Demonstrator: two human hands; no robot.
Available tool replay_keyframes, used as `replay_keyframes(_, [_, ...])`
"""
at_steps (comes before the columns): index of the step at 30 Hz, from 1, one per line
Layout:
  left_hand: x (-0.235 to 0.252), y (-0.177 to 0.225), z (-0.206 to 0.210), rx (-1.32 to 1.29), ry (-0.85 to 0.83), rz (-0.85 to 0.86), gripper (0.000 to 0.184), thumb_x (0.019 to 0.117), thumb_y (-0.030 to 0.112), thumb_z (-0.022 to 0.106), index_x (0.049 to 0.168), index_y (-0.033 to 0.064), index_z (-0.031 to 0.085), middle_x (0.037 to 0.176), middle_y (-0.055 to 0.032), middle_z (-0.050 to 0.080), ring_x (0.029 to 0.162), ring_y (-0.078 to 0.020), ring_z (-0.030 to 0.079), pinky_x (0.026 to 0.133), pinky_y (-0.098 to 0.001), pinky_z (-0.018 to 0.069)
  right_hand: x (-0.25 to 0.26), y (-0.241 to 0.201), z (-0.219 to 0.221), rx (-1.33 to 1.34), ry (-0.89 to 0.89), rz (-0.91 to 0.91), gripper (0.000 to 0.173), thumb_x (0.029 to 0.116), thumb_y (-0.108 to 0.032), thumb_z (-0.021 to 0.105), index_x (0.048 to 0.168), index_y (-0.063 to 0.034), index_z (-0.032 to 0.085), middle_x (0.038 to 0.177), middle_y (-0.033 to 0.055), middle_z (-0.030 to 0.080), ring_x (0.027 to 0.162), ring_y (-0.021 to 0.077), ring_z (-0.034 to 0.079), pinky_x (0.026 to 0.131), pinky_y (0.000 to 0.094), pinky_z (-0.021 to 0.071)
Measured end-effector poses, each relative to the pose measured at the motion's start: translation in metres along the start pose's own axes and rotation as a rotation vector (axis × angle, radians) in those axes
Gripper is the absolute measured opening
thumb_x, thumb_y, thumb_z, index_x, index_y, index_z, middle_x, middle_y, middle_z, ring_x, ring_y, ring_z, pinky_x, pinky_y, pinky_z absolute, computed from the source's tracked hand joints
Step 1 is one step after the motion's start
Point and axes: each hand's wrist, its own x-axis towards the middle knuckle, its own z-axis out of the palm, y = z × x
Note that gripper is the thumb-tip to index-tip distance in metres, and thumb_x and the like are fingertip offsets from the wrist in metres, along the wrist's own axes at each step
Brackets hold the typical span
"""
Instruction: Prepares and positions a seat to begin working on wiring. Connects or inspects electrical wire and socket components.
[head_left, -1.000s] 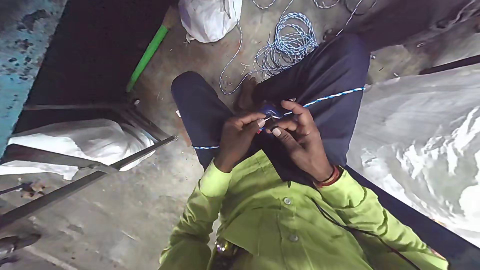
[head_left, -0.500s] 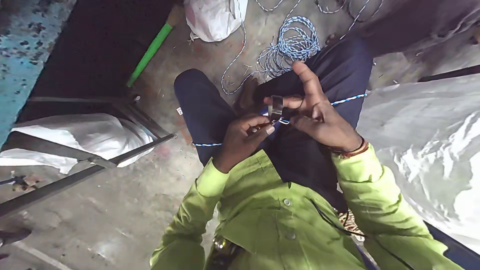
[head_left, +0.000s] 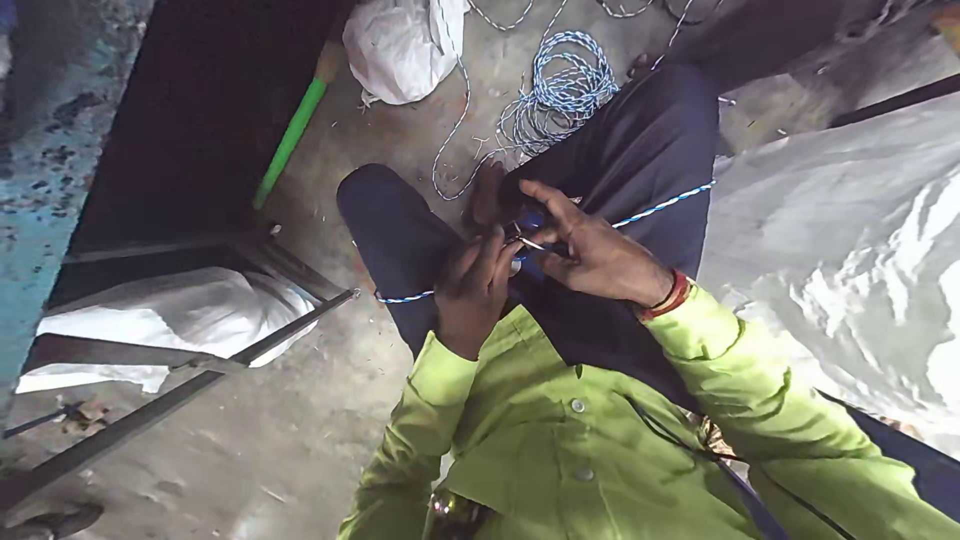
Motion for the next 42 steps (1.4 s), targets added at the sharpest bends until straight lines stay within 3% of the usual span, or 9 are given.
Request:
replay_keyframes(5, [0.001,-0.002,0.001,-0.034,-0.028,-0.028,0.019,0.094,0.011,0.075,0.109,0.0001,0.078,0.106,-0.0163,0.075,0.1,-0.0229,0.074,0.091,-0.0326,0.06,-0.007,0.0,0.012,-0.025,0.235,-0.056,0.065,0.094,-0.007,0.064,0.154,-0.0109,0.04,0.105,0.0013,0.077,0.083,0.0105,0.074,0.074,0.0335,0.0619])
replay_keyframes(8, [0.004,-0.003,0.0,0.005,0.009,0.004,0.016,0.0932,0.012,0.075,0.104,0.0006,0.079,0.101,-0.0147,0.077,0.098,-0.0231,0.075,0.09,-0.0334,0.0604,-0.012,-0.004,0.021,-0.156,0.402,-0.066,0.058,0.0893,-0.012,0.071,0.143,-0.0046,0.052,0.115,0.007,0.074,0.098,0.0194,0.072,0.085,0.0396,0.06])
replay_keyframes(12, [0.003,0.003,0.006,-0.033,0.066,0.029,0.014,0.0919,0.012,0.076,0.099,0.0009,0.079,0.096,-0.0131,0.077,0.094,-0.0191,0.076,0.086,-0.0296,0.0612,-0.007,0.003,0.022,-0.12,0.311,0.021,0.037,0.0912,-0.023,0.061,0.125,-0.0143,0.071,0.106,0.0049,0.074,0.093,0.0201,0.071,0.079,0.0489,0.0576])
replay_keyframes(17, [0.007,0.005,0.003,-0.027,0.06,-0.01,0.017,0.0918,0.014,0.076,0.102,0.0011,0.08,0.097,-0.0129,0.077,0.092,-0.0162,0.075,0.084,-0.0267,0.0605,-0.011,-0.001,0.026,-0.025,0.371,0.051,0.023,0.0924,-0.013,0.056,0.106,-0.0104,0.075,0.092,0.0061,0.069,0.084,0.0191,0.066,0.073,0.0435,0.0541])
replay_keyframes(23, [0.015,-0.004,0.006,-0.457,-0.062,-0.302,0.013,0.0962,0.011,0.071,0.104,0.0038,0.079,0.108,-0.006,0.07,0.096,-0.0104,0.069,0.082,-0.0262,0.0615,-0.006,0.014,0.024,0.138,0.352,-0.142,0.019,0.0904,-0.006,0.056,0.078,-0.0109,0.071,0.108,0.0042,0.069,0.107,0.013,0.063,0.089,0.0311,0.0529])
replay_keyframes(26, [0.02,-0.011,0.004,-0.624,-0.187,-0.501,0.015,0.0998,0.014,0.066,0.099,0.0043,0.078,0.107,-0.0045,0.074,0.096,-0.0132,0.07,0.084,-0.0329,0.0601,-0.009,0.015,0.027,0.047,0.441,-0.149,0.01,0.0905,-0.013,0.066,0.094,-0.0093,0.075,0.108,0.005,0.071,0.105,0.0144,0.067,0.091,0.0339,0.0568])
replay_keyframes(31, [0.031,-0.012,-0.005,-0.641,-0.262,-0.612,0.014,0.099,0.018,0.069,0.099,0.0072,0.078,0.088,0.0002,0.075,0.075,-0.0072,0.069,0.071,-0.027,0.0586,-0.017,0.005,0.024,0.067,0.507,-0.274,0.044,0.0865,-0.008,0.062,0.13,0.0005,0.056,0.121,0.0102,0.067,0.106,0.0142,0.068,0.091,0.0319,0.0601])
replay_keyframes(36, [0.028,-0.012,-0.001,-0.657,-0.291,-0.538,0.008,0.0949,0.008,0.07,0.097,0.0055,0.078,0.098,-0.0005,0.075,0.087,-0.0078,0.07,0.078,-0.0277,0.0603,-0.009,0.012,0.005,-0.213,0.353,-0.662,0.027,0.1001,-0.006,0.055,0.115,-0.0105,0.078,0.117,0.0113,0.071,0.115,0.0239,0.065,0.101,0.038,0.0544])
replay_keyframes(42, [0.021,-0.016,-0.001,-0.763,-0.333,-0.489,0.013,0.0987,0.011,0.065,0.093,0.0054,0.077,0.095,-0.0007,0.072,0.074,-0.0076,0.066,0.067,-0.0246,0.0585,-0.01,0.012,0.006,-0.124,0.436,-0.596,0.026,0.099,-0.004,0.053,0.108,-0.0032,0.077,0.103,0.0082,0.076,0.096,0.014,0.072,0.088,0.0299,0.0592])
